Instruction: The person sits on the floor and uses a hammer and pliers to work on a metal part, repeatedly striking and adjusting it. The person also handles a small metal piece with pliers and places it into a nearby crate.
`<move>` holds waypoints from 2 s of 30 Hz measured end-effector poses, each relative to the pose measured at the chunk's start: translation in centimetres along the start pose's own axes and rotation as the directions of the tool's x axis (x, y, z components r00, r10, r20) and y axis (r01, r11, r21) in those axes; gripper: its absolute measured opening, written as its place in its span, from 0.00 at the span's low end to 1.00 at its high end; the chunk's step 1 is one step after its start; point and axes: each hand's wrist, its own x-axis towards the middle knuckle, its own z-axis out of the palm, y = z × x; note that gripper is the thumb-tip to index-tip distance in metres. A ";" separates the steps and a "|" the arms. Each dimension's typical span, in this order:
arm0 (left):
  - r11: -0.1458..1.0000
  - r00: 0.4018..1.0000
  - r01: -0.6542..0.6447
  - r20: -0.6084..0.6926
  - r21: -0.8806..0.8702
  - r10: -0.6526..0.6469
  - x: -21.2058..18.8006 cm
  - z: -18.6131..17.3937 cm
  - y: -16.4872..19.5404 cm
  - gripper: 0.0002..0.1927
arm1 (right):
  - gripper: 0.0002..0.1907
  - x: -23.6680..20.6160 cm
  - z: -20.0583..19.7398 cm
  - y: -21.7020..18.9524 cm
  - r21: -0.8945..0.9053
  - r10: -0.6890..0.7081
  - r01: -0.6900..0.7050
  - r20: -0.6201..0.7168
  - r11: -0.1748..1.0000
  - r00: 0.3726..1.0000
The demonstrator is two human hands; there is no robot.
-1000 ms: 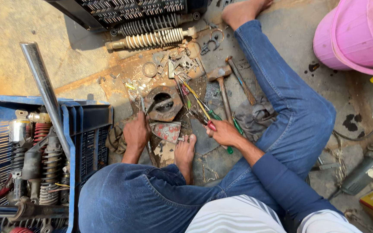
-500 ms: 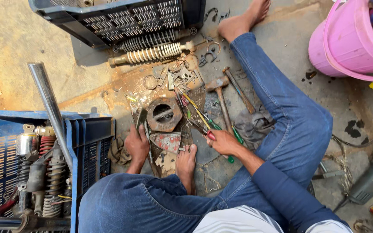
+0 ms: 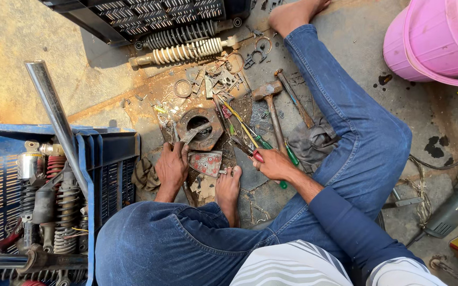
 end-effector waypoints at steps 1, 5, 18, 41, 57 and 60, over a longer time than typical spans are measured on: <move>1.000 1.000 0.009 0.003 0.013 -0.009 -0.1 0.1 -0.1 0.15 | 0.19 0.1 0.1 0.0 -0.028 -0.011 0.011 -0.004 1.000 1.000; 0.996 0.999 -0.044 -0.025 0.077 0.046 -0.5 0.9 -0.7 0.14 | 0.19 0.1 0.4 0.0 -0.080 -0.057 0.056 -0.001 0.995 0.998; 0.880 0.996 -0.013 0.072 -0.475 0.053 -0.2 2.6 -0.6 0.12 | 0.06 1.4 1.7 -3.3 0.380 -0.009 -0.123 0.327 0.917 0.945; 0.912 0.965 -0.075 0.201 -0.404 0.168 -1.4 2.7 1.1 0.20 | 0.10 2.1 3.7 -3.1 0.700 -0.117 -0.208 0.386 0.683 0.915; 0.843 0.975 -0.084 0.132 -0.531 0.180 -1.4 3.9 1.1 0.22 | 0.09 0.8 2.1 -5.7 0.538 -0.048 -0.148 0.333 0.830 0.942; 0.845 0.978 -0.087 0.117 -0.528 0.174 -1.3 4.0 1.0 0.21 | 0.10 1.2 2.3 -5.5 0.622 -0.062 -0.197 0.369 0.758 0.927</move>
